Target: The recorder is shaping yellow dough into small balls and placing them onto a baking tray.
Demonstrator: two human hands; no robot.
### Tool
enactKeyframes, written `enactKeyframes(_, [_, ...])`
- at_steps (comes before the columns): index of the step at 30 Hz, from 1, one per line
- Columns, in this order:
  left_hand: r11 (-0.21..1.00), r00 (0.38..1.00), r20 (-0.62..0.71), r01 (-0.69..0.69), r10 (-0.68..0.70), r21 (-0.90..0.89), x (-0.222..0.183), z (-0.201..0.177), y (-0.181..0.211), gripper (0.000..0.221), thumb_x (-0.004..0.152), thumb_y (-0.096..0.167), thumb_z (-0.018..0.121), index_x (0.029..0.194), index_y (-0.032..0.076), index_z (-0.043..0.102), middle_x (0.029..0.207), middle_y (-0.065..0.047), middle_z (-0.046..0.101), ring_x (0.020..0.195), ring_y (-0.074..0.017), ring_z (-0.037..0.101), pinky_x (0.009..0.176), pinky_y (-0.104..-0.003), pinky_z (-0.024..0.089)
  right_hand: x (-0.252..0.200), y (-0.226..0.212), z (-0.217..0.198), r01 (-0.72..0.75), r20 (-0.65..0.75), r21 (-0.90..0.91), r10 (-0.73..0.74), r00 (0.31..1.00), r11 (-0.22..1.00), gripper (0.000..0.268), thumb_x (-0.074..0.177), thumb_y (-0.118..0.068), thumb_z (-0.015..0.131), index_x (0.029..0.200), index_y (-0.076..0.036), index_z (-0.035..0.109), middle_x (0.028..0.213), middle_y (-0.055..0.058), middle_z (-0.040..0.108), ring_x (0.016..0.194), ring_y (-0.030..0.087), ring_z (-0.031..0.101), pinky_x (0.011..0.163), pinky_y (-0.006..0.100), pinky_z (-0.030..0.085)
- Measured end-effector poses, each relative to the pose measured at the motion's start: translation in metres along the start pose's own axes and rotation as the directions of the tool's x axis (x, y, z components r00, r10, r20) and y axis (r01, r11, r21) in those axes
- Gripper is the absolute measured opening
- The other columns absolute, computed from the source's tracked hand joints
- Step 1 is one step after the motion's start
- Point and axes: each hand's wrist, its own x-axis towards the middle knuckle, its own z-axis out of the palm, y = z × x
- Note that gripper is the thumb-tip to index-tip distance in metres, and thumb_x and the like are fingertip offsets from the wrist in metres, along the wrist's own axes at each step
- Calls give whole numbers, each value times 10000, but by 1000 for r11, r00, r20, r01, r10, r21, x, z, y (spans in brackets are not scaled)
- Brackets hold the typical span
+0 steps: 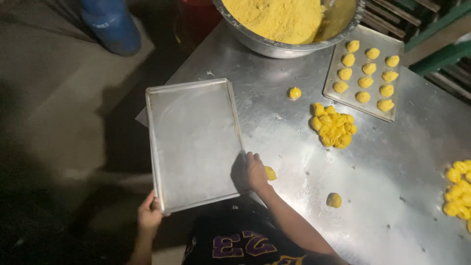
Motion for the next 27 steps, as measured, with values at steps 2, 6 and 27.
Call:
enactKeyframes(2, [996, 1000, 27, 1, -3, 90, 24, -11, 25, 477, 1027, 194, 487, 1496, 109, 504, 1171, -151, 693, 803, -229, 693, 614, -403, 642, -1, 6, 19, 28, -41, -13, -28, 999, 1000, 368, 851, -62, 615, 1192, -20, 484, 1030, 300, 590, 906, 512, 619, 762, 577, 511])
enactKeyframes(6, [898, 998, 51, -47, 28, 437, 99, -32, 73, 518, 1005, 65, 467, 1505, 185, 534, 1138, -161, 713, 779, -241, 722, 647, -372, 635, -1, -14, 40, -56, 48, 71, 53, 997, 996, 323, 893, -91, 604, 1169, -10, 458, 1019, 318, 580, 863, 542, 627, 747, 578, 536])
enactKeyframes(27, [438, 608, 439, -789, 662, 432, 4, 200, 176, 538, 871, 96, 709, 1393, 106, 580, 1323, -164, 552, 1275, -361, 535, 1082, -481, 462, -132, 99, -113, -490, -744, -135, 239, 625, 861, 468, 892, -180, 732, 1315, -13, 619, 1387, 279, 503, 1282, 465, 497, 1045, 520, 423])
